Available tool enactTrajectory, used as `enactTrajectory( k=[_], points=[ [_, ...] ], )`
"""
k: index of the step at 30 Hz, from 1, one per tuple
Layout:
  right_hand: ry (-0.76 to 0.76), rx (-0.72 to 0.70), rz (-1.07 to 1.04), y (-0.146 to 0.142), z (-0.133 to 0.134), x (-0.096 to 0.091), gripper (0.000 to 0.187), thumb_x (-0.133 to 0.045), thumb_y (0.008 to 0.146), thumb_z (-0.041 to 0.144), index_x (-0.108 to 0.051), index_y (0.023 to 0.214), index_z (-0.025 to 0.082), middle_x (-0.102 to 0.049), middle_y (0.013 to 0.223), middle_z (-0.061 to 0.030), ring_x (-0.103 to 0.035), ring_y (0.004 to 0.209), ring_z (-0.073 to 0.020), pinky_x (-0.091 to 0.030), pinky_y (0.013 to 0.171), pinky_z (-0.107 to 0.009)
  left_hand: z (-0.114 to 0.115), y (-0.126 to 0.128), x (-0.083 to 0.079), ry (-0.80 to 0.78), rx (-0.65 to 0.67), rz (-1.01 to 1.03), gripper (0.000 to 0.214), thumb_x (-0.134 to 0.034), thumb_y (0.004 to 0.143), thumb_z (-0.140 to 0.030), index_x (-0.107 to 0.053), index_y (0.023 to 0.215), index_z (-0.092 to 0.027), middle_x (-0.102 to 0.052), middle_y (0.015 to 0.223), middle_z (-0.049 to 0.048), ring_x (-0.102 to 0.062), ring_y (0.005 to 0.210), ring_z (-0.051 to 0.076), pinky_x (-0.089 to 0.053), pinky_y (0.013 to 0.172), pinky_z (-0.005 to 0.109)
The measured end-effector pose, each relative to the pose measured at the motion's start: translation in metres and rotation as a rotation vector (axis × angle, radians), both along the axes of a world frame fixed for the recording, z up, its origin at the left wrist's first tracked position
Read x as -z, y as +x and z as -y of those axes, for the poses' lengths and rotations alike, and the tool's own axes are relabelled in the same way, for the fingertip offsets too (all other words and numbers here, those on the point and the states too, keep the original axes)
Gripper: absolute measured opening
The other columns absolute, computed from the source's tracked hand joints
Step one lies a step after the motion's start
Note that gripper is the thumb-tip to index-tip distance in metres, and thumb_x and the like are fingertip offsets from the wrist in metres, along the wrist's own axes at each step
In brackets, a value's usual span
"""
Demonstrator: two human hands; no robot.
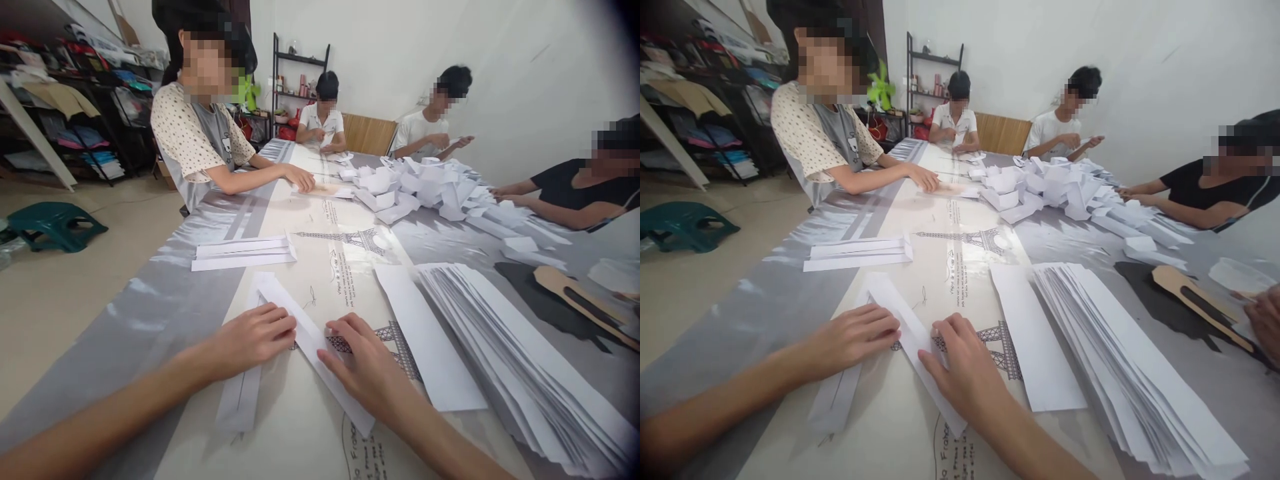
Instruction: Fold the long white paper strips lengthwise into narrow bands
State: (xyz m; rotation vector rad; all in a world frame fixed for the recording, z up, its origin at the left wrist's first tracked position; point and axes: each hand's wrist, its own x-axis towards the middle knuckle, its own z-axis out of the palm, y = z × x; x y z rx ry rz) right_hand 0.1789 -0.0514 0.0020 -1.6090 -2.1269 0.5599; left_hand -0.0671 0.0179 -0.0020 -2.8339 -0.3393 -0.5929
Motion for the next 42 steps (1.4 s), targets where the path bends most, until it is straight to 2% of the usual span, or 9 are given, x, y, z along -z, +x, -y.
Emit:
enactTrajectory(
  k=[6, 11, 14, 17, 23, 27, 30, 36, 42],
  points=[
    [-0.043, 0.063, 0.025, -0.007, 0.002, 0.011, 0.021, -0.059, 0.092, 0.017, -0.060, 0.112, 0.021, -0.059, 0.104, -0.0068, -0.062, 0.094, -0.0253, -0.054, 0.078, -0.039, 0.001, 0.000, 0.000, -0.205, -0.054, -0.030, 0.022, -0.044, 0.101, -0.008, -0.066, 0.103, -0.013, -0.068, 0.096, 0.0085, -0.062, 0.082, 0.021, -0.052, 0.074, 0.032],
    [-0.059, 0.053, -0.051, -0.007, -0.001, 0.007, 0.027, -0.054, 0.091, 0.012, -0.063, 0.114, 0.021, -0.057, 0.099, -0.0048, -0.062, 0.082, -0.0199, -0.055, 0.074, -0.036, 0.003, 0.005, 0.010, -0.274, -0.220, 0.137, 0.024, -0.041, 0.105, -0.014, -0.065, 0.104, -0.015, -0.069, 0.101, 0.0071, -0.067, 0.084, 0.018, -0.055, 0.074, 0.029],
    [-0.022, -0.007, -0.069, -0.009, -0.001, 0.003, 0.034, -0.050, 0.090, 0.006, -0.066, 0.116, 0.023, -0.055, 0.098, -0.0044, -0.060, 0.074, -0.0172, -0.056, 0.068, -0.033, 0.004, 0.007, 0.012, -0.323, -0.328, 0.116, 0.034, -0.037, 0.103, -0.011, -0.058, 0.128, -0.018, -0.064, 0.126, 0.0107, -0.067, 0.088, 0.018, -0.057, 0.073, 0.030],
    [0.032, -0.074, -0.042, -0.009, 0.002, 0.003, 0.042, -0.046, 0.090, 0.002, -0.065, 0.120, 0.023, -0.055, 0.105, -0.0062, -0.059, 0.072, -0.0166, -0.056, 0.063, -0.033, 0.003, 0.007, 0.010, -0.291, -0.283, 0.051, 0.056, -0.036, 0.098, -0.001, -0.041, 0.149, -0.022, -0.048, 0.151, 0.0146, -0.065, 0.108, 0.022, -0.058, 0.084, 0.035],
    [0.117, -0.237, 0.033, -0.005, 0.010, 0.003, 0.055, -0.040, 0.089, -0.004, -0.055, 0.136, 0.020, -0.058, 0.127, -0.0127, -0.063, 0.104, -0.0249, -0.062, 0.081, -0.044, -0.002, 0.006, 0.007, -0.081, -0.225, 0.037, 0.028, -0.044, 0.099, 0.001, -0.059, 0.118, -0.013, -0.069, 0.113, 0.0119, -0.062, 0.107, 0.027, -0.056, 0.088, 0.040],
    [0.204, -0.329, 0.071, -0.005, 0.014, 0.007, 0.067, -0.036, 0.083, -0.010, -0.049, 0.143, 0.016, -0.061, 0.135, -0.0138, -0.057, 0.125, -0.0277, -0.058, 0.101, -0.050, 0.000, 0.005, 0.005, 0.127, -0.225, 0.040, 0.025, -0.045, 0.100, 0.000, -0.062, 0.111, -0.013, -0.072, 0.110, 0.0106, -0.063, 0.113, 0.029, -0.053, 0.096, 0.044],
    [0.235, -0.365, 0.102, -0.006, 0.017, 0.013, 0.076, -0.034, 0.077, -0.014, -0.046, 0.147, 0.012, -0.058, 0.143, -0.0161, -0.053, 0.135, -0.0272, -0.054, 0.108, -0.050, 0.000, 0.001, 0.008, 0.129, -0.208, 0.010, 0.026, -0.042, 0.101, -0.001, -0.063, 0.113, -0.011, -0.073, 0.109, 0.0117, -0.068, 0.105, 0.025, -0.055, 0.094, 0.040],
    [0.247, -0.389, 0.218, -0.010, 0.023, 0.025, 0.084, -0.033, 0.068, -0.015, -0.044, 0.149, 0.001, -0.047, 0.154, -0.0227, -0.039, 0.148, -0.0309, -0.049, 0.114, -0.049, -0.004, -0.006, 0.018, -0.002, -0.174, 0.040, 0.026, -0.043, 0.105, -0.012, -0.061, 0.123, -0.011, -0.072, 0.121, 0.0129, -0.068, 0.115, 0.024, -0.058, 0.094, 0.036],
    [0.297, -0.363, 0.264, -0.015, 0.030, 0.031, 0.084, -0.037, 0.072, -0.016, -0.037, 0.154, 0.003, -0.042, 0.157, -0.0232, -0.036, 0.149, -0.0337, -0.046, 0.116, -0.051, -0.004, -0.004, 0.022, -0.039, -0.209, 0.106, 0.020, -0.049, 0.106, -0.020, -0.065, 0.114, -0.012, -0.073, 0.115, 0.0131, -0.067, 0.117, 0.027, -0.059, 0.096, 0.040]
  ],
)
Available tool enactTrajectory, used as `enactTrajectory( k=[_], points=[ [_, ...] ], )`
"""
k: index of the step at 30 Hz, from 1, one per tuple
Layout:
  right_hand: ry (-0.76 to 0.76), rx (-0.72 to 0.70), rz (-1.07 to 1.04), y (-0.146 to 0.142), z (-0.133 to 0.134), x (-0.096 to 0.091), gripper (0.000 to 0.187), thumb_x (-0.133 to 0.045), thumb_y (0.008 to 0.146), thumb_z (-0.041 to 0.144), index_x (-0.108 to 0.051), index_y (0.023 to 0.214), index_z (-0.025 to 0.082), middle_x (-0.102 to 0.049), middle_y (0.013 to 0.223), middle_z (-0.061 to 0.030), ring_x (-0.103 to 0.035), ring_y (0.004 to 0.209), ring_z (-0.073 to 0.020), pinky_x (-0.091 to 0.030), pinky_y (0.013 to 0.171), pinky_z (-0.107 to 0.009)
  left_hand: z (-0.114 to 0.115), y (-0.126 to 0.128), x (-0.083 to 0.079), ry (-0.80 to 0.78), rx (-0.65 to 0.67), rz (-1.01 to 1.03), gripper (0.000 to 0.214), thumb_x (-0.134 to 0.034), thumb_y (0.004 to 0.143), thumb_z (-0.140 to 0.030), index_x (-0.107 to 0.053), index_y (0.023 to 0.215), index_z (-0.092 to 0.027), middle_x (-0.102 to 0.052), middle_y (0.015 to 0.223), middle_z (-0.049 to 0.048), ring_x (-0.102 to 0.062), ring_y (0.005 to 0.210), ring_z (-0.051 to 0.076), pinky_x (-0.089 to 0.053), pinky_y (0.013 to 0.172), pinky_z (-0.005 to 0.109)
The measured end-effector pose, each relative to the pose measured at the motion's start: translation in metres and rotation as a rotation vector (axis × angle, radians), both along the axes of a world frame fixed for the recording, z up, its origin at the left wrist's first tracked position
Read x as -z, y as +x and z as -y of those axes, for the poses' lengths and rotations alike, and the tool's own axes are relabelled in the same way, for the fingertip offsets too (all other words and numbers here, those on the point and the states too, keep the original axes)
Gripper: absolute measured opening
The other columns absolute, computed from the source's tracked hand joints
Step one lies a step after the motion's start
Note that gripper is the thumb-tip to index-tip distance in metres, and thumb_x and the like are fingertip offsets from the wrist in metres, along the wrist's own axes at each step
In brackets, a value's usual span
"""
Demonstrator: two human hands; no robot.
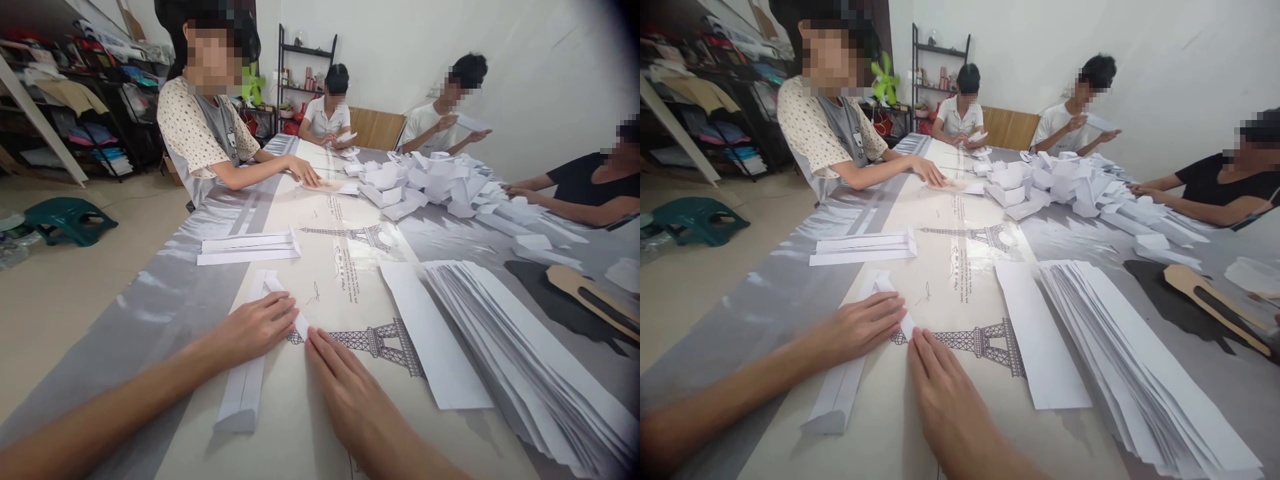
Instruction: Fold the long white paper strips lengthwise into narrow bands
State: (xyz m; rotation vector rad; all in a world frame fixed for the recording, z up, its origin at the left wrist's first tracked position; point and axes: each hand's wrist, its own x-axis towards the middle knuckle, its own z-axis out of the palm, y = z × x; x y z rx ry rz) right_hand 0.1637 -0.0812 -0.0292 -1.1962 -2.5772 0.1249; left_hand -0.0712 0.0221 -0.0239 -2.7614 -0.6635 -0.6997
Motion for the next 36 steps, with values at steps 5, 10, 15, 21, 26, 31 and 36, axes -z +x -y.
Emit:
enactTrajectory(
  k=[5, 10, 15, 21, 26, 31, 36],
  points=[
    [0.004, 0.007, 0.043, -0.003, 0.000, -0.002, 0.078, -0.036, 0.073, -0.015, -0.042, 0.149, -0.001, -0.045, 0.155, -0.0262, -0.041, 0.146, -0.0358, -0.048, 0.114, -0.052, 0.004, -0.001, 0.004, 0.046, -0.048, -0.090, 0.022, -0.044, 0.107, -0.018, -0.063, 0.118, -0.012, -0.071, 0.122, 0.0149, -0.064, 0.125, 0.028, -0.057, 0.101, 0.041],
    [0.004, 0.018, 0.029, -0.003, 0.001, -0.006, 0.079, -0.034, 0.071, -0.017, -0.045, 0.147, 0.000, -0.045, 0.154, -0.0260, -0.041, 0.146, -0.0351, -0.048, 0.115, -0.051, 0.005, 0.000, 0.001, 0.046, -0.161, -0.106, 0.027, -0.052, 0.105, -0.030, -0.063, 0.118, -0.009, -0.070, 0.118, 0.0197, -0.066, 0.118, 0.033, -0.055, 0.100, 0.047],
    [0.001, 0.021, 0.016, -0.001, 0.001, 0.002, 0.085, -0.035, 0.070, -0.017, -0.039, 0.152, 0.002, -0.040, 0.159, -0.0240, -0.035, 0.149, -0.0340, -0.047, 0.115, -0.051, 0.004, 0.002, -0.006, -0.052, -0.196, -0.092, 0.033, -0.052, 0.104, -0.034, -0.062, 0.121, -0.008, -0.069, 0.116, 0.0201, -0.068, 0.110, 0.034, -0.055, 0.095, 0.050],
    [-0.058, 0.003, 0.029, -0.001, 0.001, -0.003, 0.077, -0.039, 0.074, -0.015, -0.043, 0.150, -0.002, -0.037, 0.159, -0.0252, -0.031, 0.151, -0.0358, -0.042, 0.119, -0.052, 0.006, 0.005, 0.003, 0.005, -0.272, -0.133, 0.046, -0.047, 0.105, -0.040, -0.062, 0.123, -0.001, -0.063, 0.130, 0.0277, -0.062, 0.122, 0.039, -0.049, 0.103, 0.053],
    [-0.315, 0.008, -0.016, 0.008, -0.005, -0.043, 0.050, -0.045, 0.106, 0.028, -0.046, 0.151, 0.006, -0.038, 0.161, -0.0163, -0.031, 0.152, -0.0305, -0.041, 0.119, -0.052, 0.004, 0.007, 0.008, 0.003, -0.264, -0.142, 0.049, -0.042, 0.107, -0.040, -0.063, 0.121, 0.002, -0.063, 0.129, 0.0300, -0.060, 0.126, 0.040, -0.049, 0.105, 0.050],
    [-0.465, -0.035, -0.159, 0.026, -0.026, -0.061, 0.040, -0.034, 0.111, 0.030, -0.058, 0.143, 0.027, -0.055, 0.151, -0.0001, -0.044, 0.145, -0.0194, -0.042, 0.118, -0.046, 0.000, 0.014, 0.012, -0.006, -0.353, -0.108, 0.054, -0.048, 0.103, -0.053, -0.066, 0.109, -0.002, -0.066, 0.124, 0.0282, -0.063, 0.120, 0.039, -0.050, 0.104, 0.048],
    [-0.347, -0.100, -0.237, 0.033, -0.030, -0.038, 0.039, -0.049, 0.105, 0.019, -0.058, 0.142, 0.027, -0.062, 0.145, 0.0001, -0.047, 0.142, -0.0186, -0.043, 0.116, -0.043, 0.000, 0.014, 0.011, -0.056, -0.341, -0.078, 0.047, -0.057, 0.099, -0.051, -0.065, 0.107, -0.005, -0.065, 0.124, 0.0271, -0.063, 0.120, 0.038, -0.050, 0.105, 0.049]
  ],
)
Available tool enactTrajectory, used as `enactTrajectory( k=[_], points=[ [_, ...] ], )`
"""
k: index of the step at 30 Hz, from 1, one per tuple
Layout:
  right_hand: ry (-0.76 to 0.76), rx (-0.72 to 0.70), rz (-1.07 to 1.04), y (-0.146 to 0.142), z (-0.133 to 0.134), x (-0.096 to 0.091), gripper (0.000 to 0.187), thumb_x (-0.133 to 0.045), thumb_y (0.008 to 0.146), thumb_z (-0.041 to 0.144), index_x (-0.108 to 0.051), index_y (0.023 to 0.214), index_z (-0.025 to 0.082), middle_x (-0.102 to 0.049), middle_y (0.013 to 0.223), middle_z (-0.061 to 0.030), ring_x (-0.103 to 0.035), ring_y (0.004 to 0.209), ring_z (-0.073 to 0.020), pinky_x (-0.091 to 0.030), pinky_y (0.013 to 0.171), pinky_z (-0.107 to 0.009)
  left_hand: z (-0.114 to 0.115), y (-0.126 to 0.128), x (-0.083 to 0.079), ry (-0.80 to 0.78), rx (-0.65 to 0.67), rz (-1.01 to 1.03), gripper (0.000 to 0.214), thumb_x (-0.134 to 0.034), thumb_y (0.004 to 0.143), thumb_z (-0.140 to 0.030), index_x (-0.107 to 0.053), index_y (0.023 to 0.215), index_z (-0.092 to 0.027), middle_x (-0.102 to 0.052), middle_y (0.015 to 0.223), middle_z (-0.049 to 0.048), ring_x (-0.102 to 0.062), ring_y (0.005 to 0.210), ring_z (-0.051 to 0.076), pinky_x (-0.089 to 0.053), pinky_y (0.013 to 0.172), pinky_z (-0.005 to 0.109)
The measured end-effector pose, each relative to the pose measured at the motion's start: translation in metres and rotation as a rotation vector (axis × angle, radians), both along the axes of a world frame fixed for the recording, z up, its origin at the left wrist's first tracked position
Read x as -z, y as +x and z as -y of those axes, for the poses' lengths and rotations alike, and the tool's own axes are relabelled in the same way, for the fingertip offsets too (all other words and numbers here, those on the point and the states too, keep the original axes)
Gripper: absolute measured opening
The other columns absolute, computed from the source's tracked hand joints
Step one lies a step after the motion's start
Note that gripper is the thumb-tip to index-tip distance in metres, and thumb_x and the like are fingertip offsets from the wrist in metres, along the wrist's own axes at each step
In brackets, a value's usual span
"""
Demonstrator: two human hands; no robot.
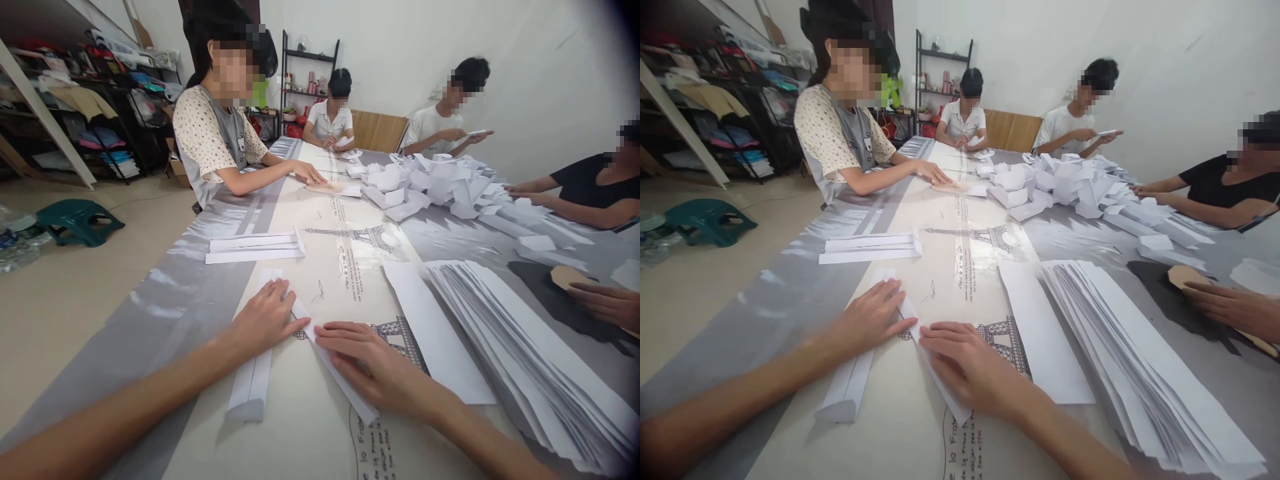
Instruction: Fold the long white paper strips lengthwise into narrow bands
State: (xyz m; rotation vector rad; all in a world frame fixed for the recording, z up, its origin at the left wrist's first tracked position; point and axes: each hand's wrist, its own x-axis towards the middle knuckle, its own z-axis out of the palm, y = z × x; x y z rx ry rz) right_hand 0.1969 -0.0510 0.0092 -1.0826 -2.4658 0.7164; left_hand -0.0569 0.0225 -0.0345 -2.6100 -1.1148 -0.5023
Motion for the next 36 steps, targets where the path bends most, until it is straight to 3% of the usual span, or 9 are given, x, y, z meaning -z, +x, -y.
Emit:
enactTrajectory(
  k=[4, 7, 10, 14, 18, 27, 36],
  points=[
    [0.122, -0.012, 0.038, 0.002, 0.008, 0.021, 0.045, -0.051, 0.103, 0.018, -0.052, 0.147, 0.022, -0.051, 0.155, -0.0051, -0.039, 0.148, -0.0224, -0.039, 0.119, -0.047, 0.003, -0.001, -0.003, -0.085, -0.058, 0.029, 0.044, -0.057, 0.099, -0.052, -0.065, 0.109, -0.010, -0.062, 0.133, 0.0245, -0.063, 0.121, 0.038, -0.053, 0.102, 0.049],
    [0.218, -0.045, 0.090, 0.001, 0.012, 0.025, 0.046, -0.049, 0.102, 0.018, -0.050, 0.148, 0.018, -0.044, 0.160, -0.0088, -0.034, 0.150, -0.0246, -0.038, 0.119, -0.048, 0.004, -0.002, -0.001, -0.120, -0.116, 0.035, 0.058, -0.050, 0.100, -0.059, -0.061, 0.126, -0.009, -0.055, 0.144, 0.0264, -0.058, 0.129, 0.039, -0.051, 0.106, 0.049],
    [0.261, -0.070, 0.139, 0.001, 0.012, 0.023, 0.045, -0.045, 0.104, 0.019, -0.047, 0.149, 0.017, -0.043, 0.160, -0.0098, -0.034, 0.150, -0.0248, -0.038, 0.119, -0.048, 0.005, -0.001, 0.000, -0.117, -0.107, 0.020, 0.071, -0.040, 0.102, -0.062, -0.052, 0.139, -0.003, -0.051, 0.147, 0.0287, -0.053, 0.136, 0.037, -0.045, 0.113, 0.048],
    [0.272, -0.114, 0.226, 0.003, 0.010, 0.017, 0.048, -0.043, 0.105, 0.020, -0.042, 0.153, 0.015, -0.040, 0.162, -0.0091, -0.032, 0.151, -0.0240, -0.037, 0.120, -0.049, 0.006, -0.002, -0.001, -0.124, -0.080, -0.016, 0.076, -0.035, 0.104, -0.060, -0.049, 0.141, 0.005, -0.050, 0.147, 0.0311, -0.048, 0.140, 0.038, -0.042, 0.116, 0.048],
    [0.299, -0.141, 0.263, 0.006, 0.008, 0.015, 0.050, -0.045, 0.105, 0.023, -0.041, 0.153, 0.013, -0.041, 0.162, -0.0089, -0.034, 0.150, -0.0241, -0.038, 0.120, -0.049, 0.006, -0.003, -0.002, -0.143, -0.087, -0.031, 0.075, -0.038, 0.103, -0.060, -0.049, 0.142, 0.003, -0.050, 0.149, 0.0284, -0.041, 0.144, 0.042, -0.038, 0.118, 0.054],
    [0.415, -0.181, 0.259, 0.027, 0.027, 0.013, 0.052, -0.054, 0.102, 0.030, -0.048, 0.149, 0.008, -0.054, 0.151, -0.0123, -0.052, 0.138, -0.0283, -0.050, 0.112, -0.046, 0.005, -0.002, -0.008, -0.200, -0.059, -0.055, 0.069, -0.039, 0.102, -0.055, -0.047, 0.139, 0.002, -0.049, 0.149, 0.0303, -0.041, 0.145, 0.039, -0.035, 0.120, 0.050],
    [0.353, -0.252, 0.322, 0.050, 0.052, 0.006, 0.044, -0.055, 0.102, 0.025, -0.055, 0.144, 0.013, -0.049, 0.156, -0.0084, -0.047, 0.143, -0.0270, -0.051, 0.112, -0.046, 0.004, 0.007, -0.007, -0.212, -0.150, -0.019, 0.081, -0.037, 0.096, -0.075, -0.050, 0.134, -0.004, -0.051, 0.148, 0.0281, -0.043, 0.143, 0.040, -0.032, 0.120, 0.054]
  ],
)
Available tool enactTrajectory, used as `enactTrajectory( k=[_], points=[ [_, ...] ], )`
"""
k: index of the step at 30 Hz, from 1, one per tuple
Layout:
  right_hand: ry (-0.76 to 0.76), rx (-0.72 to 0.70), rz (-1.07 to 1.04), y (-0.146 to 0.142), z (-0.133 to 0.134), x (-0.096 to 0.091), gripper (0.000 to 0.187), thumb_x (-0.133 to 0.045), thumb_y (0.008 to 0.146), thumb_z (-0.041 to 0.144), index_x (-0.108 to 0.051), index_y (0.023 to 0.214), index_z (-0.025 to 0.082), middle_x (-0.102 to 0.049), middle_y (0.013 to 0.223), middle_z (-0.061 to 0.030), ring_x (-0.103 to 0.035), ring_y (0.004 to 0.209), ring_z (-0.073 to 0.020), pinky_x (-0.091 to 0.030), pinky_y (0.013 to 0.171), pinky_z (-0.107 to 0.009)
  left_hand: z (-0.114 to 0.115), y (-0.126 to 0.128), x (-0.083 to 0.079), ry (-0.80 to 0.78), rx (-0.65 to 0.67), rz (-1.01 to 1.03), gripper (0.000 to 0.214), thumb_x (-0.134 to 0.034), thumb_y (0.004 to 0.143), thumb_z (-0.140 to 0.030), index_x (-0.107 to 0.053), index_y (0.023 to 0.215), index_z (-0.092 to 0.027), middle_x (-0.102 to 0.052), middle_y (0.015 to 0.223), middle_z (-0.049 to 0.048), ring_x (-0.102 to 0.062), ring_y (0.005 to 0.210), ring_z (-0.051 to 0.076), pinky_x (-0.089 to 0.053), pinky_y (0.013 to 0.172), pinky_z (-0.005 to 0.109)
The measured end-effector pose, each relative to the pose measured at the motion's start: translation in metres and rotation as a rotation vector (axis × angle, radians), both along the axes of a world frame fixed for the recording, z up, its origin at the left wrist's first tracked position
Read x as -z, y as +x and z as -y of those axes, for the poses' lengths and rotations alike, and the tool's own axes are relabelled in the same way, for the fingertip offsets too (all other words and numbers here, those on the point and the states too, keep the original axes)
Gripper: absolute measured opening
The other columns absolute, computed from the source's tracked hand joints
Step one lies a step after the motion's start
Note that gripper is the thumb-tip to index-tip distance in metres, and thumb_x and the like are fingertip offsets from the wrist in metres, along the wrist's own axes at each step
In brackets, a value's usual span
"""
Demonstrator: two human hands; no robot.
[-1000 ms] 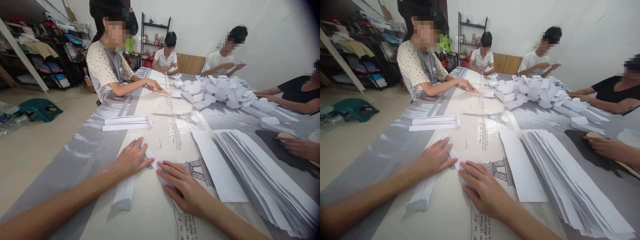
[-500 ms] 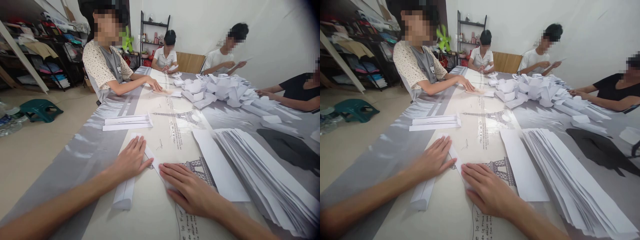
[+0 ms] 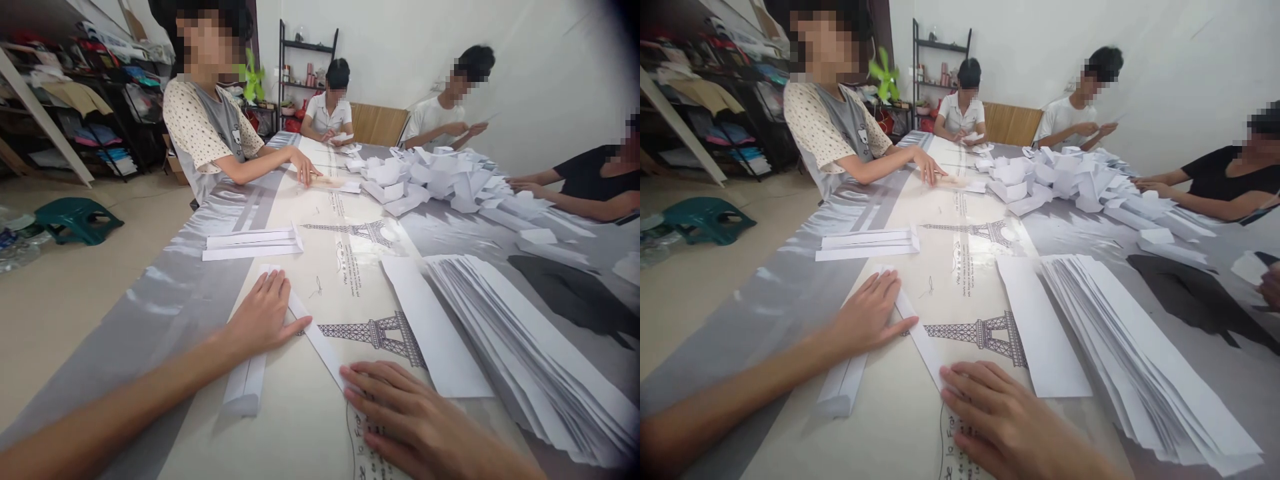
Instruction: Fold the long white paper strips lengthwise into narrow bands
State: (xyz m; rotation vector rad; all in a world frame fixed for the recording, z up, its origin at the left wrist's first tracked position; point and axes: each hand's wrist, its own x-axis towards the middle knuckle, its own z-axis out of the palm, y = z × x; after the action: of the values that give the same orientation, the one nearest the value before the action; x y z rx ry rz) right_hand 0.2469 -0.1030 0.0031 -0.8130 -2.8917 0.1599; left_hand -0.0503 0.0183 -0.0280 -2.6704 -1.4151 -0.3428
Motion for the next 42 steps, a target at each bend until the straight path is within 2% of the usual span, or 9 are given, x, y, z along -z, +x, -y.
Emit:
enactTrajectory(
  k=[7, 15, 22, 23, 26, 30, 33, 37, 42],
  points=[
    [0.004, 0.053, -0.072, 0.000, 0.010, -0.002, 0.051, -0.063, 0.095, 0.020, -0.055, 0.144, 0.012, -0.054, 0.152, -0.0112, -0.056, 0.130, -0.0296, -0.055, 0.102, -0.043, 0.004, -0.002, 0.001, -0.030, -0.012, -0.037, 0.077, -0.035, 0.099, -0.068, -0.044, 0.140, -0.004, -0.042, 0.154, 0.0287, -0.034, 0.148, 0.040, -0.028, 0.121, 0.056],
    [0.092, -0.002, -0.227, -0.001, 0.010, -0.011, 0.032, -0.060, 0.096, 0.017, -0.065, 0.126, 0.009, -0.076, 0.120, -0.0110, -0.067, 0.095, -0.0239, -0.057, 0.084, -0.038, 0.006, -0.006, 0.004, -0.056, -0.022, 0.023, 0.078, -0.036, 0.099, -0.068, -0.033, 0.147, -0.006, -0.033, 0.160, 0.0286, -0.034, 0.148, 0.039, -0.030, 0.120, 0.053],
    [-0.210, -0.036, -0.312, -0.020, -0.012, -0.019, 0.025, -0.051, 0.100, 0.015, -0.073, 0.107, 0.022, -0.080, 0.093, -0.0005, -0.066, 0.082, -0.0202, -0.059, 0.080, -0.037, 0.007, -0.008, -0.001, -0.107, 0.092, 0.115, 0.084, -0.039, 0.100, -0.065, -0.022, 0.156, -0.004, -0.033, 0.160, 0.0270, -0.036, 0.147, 0.039, -0.034, 0.119, 0.052],
    [-0.196, -0.020, -0.349, -0.028, -0.021, -0.017, 0.027, -0.048, 0.101, 0.015, -0.073, 0.110, 0.022, -0.080, 0.093, -0.0013, -0.066, 0.081, -0.0193, -0.059, 0.080, -0.037, 0.007, -0.009, -0.001, -0.115, 0.119, 0.125, 0.084, -0.040, 0.100, -0.065, -0.020, 0.157, -0.006, -0.033, 0.161, 0.0253, -0.035, 0.148, 0.037, -0.034, 0.119, 0.051],
    [-0.070, 0.127, -0.343, -0.054, -0.053, -0.004, 0.033, -0.051, 0.103, 0.022, -0.062, 0.133, 0.016, -0.069, 0.133, -0.0095, -0.062, 0.115, -0.0241, -0.055, 0.099, -0.046, 0.007, -0.012, -0.002, -0.142, 0.194, 0.160, 0.089, -0.045, 0.099, -0.065, -0.013, 0.161, -0.011, -0.028, 0.164, 0.0218, -0.032, 0.151, 0.034, -0.035, 0.120, 0.047],
    [-0.027, 0.215, -0.308, -0.077, -0.078, 0.013, 0.031, -0.054, 0.103, 0.026, -0.064, 0.131, 0.018, -0.063, 0.142, -0.0104, -0.056, 0.126, -0.0284, -0.053, 0.101, -0.051, 0.005, -0.015, -0.002, -0.191, 0.228, 0.218, 0.097, -0.052, 0.096, -0.066, -0.006, 0.163, -0.014, -0.026, 0.165, 0.0208, -0.034, 0.150, 0.033, -0.041, 0.117, 0.044],
    [-0.045, 0.233, -0.315, -0.078, -0.077, 0.021, 0.036, -0.055, 0.102, 0.026, -0.060, 0.135, 0.016, -0.059, 0.146, -0.0116, -0.052, 0.131, -0.0282, -0.050, 0.105, -0.050, 0.005, -0.019, -0.005, -0.182, 0.237, 0.215, 0.091, -0.056, 0.095, -0.065, -0.021, 0.160, -0.012, -0.029, 0.164, 0.0215, -0.034, 0.150, 0.034, -0.042, 0.117, 0.046],
    [-0.051, 0.227, -0.318, -0.074, -0.071, 0.024, 0.042, -0.056, 0.100, 0.026, -0.055, 0.140, 0.015, -0.056, 0.150, -0.0122, -0.049, 0.134, -0.0305, -0.049, 0.106, -0.053, 0.001, -0.027, -0.011, -0.099, 0.341, 0.182, 0.056, -0.053, 0.102, -0.049, -0.049, 0.146, -0.015, -0.048, 0.154, 0.0177, -0.047, 0.142, 0.031, -0.044, 0.117, 0.047],
    [-0.053, 0.213, -0.288, -0.077, -0.071, 0.021, 0.039, -0.054, 0.100, 0.023, -0.052, 0.138, 0.014, -0.050, 0.154, -0.0150, -0.045, 0.138, -0.0309, -0.047, 0.109, -0.054, -0.006, -0.033, -0.011, -0.015, 0.453, 0.108, 0.039, -0.046, 0.107, -0.037, -0.059, 0.136, -0.014, -0.060, 0.143, 0.0156, -0.057, 0.133, 0.028, -0.048, 0.114, 0.046]
  ],
)
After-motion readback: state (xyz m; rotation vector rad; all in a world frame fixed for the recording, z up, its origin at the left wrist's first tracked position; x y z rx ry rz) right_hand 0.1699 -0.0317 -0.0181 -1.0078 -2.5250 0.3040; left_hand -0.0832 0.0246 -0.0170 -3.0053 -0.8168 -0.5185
